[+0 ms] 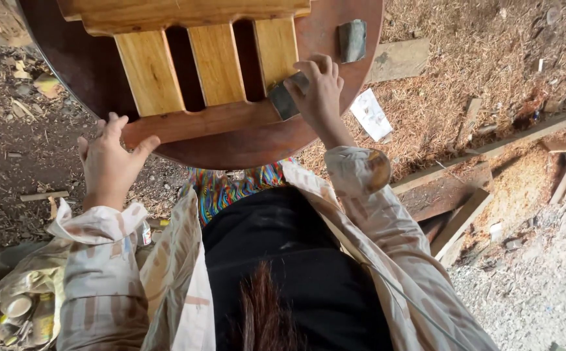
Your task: The person sands a wooden piece with cutouts using a sanding block on a round metal table. They flip the piece over to sand the other side and continue smoothing the surface.
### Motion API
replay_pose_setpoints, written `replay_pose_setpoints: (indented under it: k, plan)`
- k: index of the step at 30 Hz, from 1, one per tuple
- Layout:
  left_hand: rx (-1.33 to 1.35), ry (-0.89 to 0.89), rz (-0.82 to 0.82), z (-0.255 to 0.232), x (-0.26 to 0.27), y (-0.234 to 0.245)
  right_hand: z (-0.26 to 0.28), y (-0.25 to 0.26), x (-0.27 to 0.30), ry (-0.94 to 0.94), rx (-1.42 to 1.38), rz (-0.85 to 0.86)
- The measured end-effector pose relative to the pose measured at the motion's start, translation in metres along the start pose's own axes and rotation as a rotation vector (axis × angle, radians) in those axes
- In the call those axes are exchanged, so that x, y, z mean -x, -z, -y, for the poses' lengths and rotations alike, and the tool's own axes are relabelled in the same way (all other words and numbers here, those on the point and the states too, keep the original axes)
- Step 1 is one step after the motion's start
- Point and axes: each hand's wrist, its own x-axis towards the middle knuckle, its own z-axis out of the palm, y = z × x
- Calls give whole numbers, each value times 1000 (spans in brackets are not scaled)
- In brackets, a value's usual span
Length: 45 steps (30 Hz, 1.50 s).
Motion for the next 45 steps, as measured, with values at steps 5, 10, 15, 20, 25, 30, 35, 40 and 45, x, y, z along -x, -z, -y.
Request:
replay_pose_setpoints:
  k: [5,10,15,20,25,30,35,40,45]
  plan:
    - [76,199,-103,-54,-32,5,19,-31,-5,66,494,165]
    - [35,377,-56,-82,-66,-21,7,-49,13,175,388,87]
    - [-29,396,-116,-88,-74,-24,11,-50,-8,252,368,99]
    - [-78,346,-163,-86,-76,-29,44,-44,-142,76,485,160]
    - [-71,354,-195,-94,-76,-21,54,-38,-132,166,636,108]
    - [-61,363,-235,-97,-81,-19,34,-37,-13,389,499,50]
    - [-39,374,-210,-92,-85,-14,58,-32,-88,224,614,123]
    - [-39,367,-206,-91,-75,-22,53,-42,-144,62,691,132]
    - [-8,380,-240,-89,-75,-24,40,-32,-9,322,655,147]
